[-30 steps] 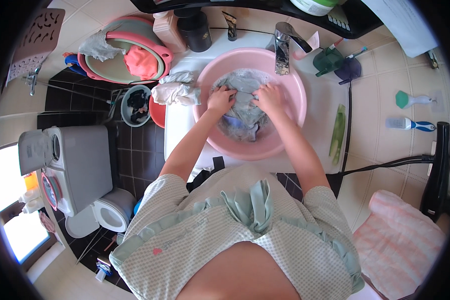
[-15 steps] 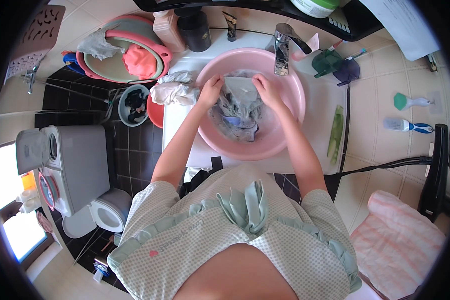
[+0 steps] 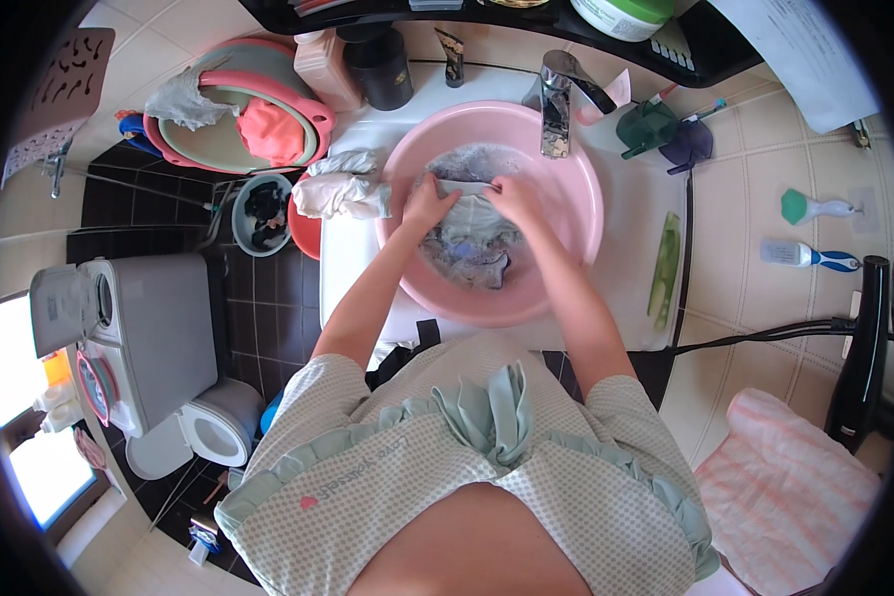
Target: The person washes laundry by hand, wringing out a garment and setting it on the counter before scrubbing other clothes in a basin of soapy water.
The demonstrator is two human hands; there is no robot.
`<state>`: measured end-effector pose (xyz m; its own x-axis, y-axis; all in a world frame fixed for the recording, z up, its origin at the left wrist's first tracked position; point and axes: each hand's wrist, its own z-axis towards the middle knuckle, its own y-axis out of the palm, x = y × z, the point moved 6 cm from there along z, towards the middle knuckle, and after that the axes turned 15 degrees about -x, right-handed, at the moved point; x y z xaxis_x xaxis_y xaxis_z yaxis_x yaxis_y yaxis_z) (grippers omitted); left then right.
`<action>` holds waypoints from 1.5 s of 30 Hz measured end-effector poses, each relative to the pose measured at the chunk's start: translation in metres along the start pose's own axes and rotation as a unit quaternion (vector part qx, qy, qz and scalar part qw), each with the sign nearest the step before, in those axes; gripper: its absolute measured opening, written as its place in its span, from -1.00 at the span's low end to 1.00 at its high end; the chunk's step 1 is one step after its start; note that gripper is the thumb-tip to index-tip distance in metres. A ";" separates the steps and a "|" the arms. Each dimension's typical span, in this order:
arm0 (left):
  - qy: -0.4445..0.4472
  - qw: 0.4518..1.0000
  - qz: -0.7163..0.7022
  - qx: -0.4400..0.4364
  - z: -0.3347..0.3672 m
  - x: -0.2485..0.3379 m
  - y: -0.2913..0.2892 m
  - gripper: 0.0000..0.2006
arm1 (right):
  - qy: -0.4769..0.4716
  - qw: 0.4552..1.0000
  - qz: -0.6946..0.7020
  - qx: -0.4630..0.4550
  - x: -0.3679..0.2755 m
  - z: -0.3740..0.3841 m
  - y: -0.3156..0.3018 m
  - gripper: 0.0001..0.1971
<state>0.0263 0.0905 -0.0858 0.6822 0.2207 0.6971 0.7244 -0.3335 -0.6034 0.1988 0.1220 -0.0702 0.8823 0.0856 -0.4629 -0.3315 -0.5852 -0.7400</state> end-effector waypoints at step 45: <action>-0.063 0.757 -0.646 -0.075 -0.006 0.050 0.021 -0.66 | -0.089 0.943 0.195 0.256 -0.089 -0.049 -0.031 -0.63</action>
<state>0.0749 0.0890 -0.0606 -0.5750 0.5339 0.6199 0.7823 0.1369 0.6076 0.1467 0.0927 0.0178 0.6045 0.1053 -0.7896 -0.7773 -0.1387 -0.6137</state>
